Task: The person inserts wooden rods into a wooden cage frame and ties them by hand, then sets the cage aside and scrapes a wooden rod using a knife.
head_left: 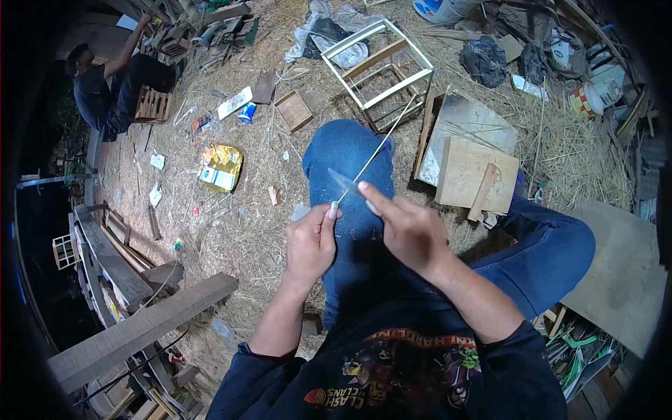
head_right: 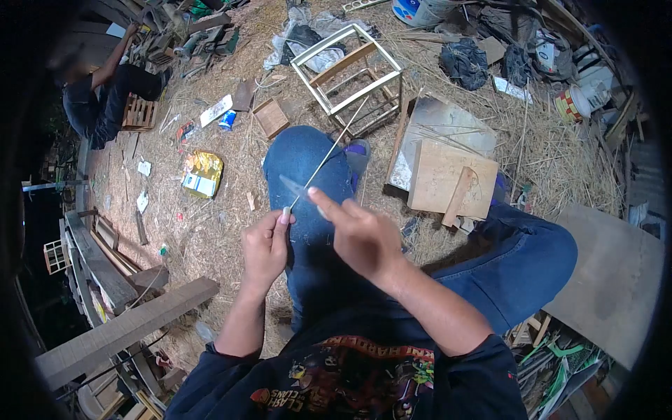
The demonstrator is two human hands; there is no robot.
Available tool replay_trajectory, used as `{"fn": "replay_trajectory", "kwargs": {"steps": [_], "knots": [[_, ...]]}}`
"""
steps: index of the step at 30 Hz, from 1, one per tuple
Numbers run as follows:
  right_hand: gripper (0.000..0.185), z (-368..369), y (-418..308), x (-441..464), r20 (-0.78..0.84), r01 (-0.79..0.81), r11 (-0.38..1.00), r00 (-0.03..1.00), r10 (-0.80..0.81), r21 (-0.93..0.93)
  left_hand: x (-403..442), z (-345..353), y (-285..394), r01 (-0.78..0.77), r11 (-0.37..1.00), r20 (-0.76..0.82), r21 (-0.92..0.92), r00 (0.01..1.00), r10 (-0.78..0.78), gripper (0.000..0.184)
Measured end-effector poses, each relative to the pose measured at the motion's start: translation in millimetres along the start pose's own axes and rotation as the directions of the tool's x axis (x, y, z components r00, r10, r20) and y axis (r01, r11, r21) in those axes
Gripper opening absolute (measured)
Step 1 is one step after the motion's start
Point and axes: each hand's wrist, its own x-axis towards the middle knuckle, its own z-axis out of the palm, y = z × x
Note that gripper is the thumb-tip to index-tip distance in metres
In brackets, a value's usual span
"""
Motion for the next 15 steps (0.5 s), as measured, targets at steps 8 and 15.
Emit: {"fn": "replay_trajectory", "kwargs": {"steps": [8, 15], "knots": [[0.052, 3.8, 4.9, 1.3, -0.048, 0.009, 1.0, 0.999, -0.01, -0.014, -1.2, 3.3, -0.7, -0.061, 0.998, -0.033, 0.025, 0.998, 0.061, 0.015], [0.054, 4.4, 2.2, -2.0, -0.005, 0.033, 0.999, 0.999, -0.033, -0.036, -3.0, 6.1, -1.4, -0.058, 0.998, -0.045, 0.029, 0.997, 0.06, 0.014]]}}
